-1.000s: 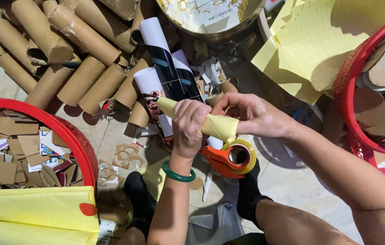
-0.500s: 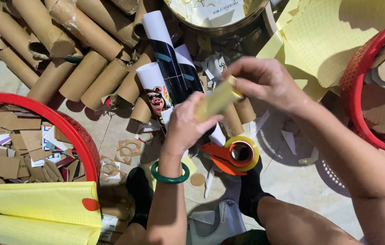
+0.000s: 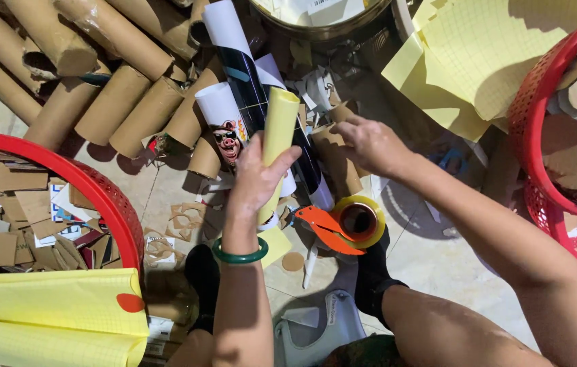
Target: Packing posters or prints into cardboard tubes and sealing them with tape.
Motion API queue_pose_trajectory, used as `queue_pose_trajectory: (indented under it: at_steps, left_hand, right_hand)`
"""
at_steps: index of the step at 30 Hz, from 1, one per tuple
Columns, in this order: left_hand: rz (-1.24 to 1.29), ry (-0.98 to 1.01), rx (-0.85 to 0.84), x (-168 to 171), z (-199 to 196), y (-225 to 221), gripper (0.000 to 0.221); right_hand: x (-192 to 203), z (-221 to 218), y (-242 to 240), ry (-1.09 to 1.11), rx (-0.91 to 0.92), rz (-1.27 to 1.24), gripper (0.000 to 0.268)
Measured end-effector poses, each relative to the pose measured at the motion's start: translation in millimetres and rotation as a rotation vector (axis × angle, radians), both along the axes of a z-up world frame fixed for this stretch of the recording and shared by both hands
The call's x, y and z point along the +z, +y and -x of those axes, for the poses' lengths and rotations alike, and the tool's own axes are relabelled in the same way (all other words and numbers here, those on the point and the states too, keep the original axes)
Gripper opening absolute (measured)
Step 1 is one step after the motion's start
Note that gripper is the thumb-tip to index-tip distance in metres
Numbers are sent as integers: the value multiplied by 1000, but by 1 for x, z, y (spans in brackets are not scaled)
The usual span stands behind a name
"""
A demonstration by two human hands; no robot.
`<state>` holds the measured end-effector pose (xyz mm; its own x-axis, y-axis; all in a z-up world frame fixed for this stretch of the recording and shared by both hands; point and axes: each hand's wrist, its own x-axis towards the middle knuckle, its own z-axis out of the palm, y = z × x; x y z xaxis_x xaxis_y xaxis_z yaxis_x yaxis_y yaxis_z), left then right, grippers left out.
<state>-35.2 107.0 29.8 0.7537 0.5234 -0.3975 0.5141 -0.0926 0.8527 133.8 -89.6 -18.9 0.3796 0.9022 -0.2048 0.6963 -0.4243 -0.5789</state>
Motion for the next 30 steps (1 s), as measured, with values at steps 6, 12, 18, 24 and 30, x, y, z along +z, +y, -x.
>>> queue_pose_trajectory:
  at_steps: [6,12,18,24,30]
  left_hand:
    - [110,188,-146,-36,9,-11,47]
    - [150,212,-159,-14,11,-10,50]
    - [422,278,-149,16,26,-22,49]
    - [949,324,-73,0,46,-77,48]
    - [1331,325,216,-22,70,-112,53]
  right_hand:
    - [-42,12,-2,-56,2,248,68]
    - [-34,5,-8,-58,-63,147,63]
    - [18,19,-25,347,-157,-166,68]
    - [21,40,-39,191,-20,-433,81]
    - [17,52,-48,181,21,-344,73]
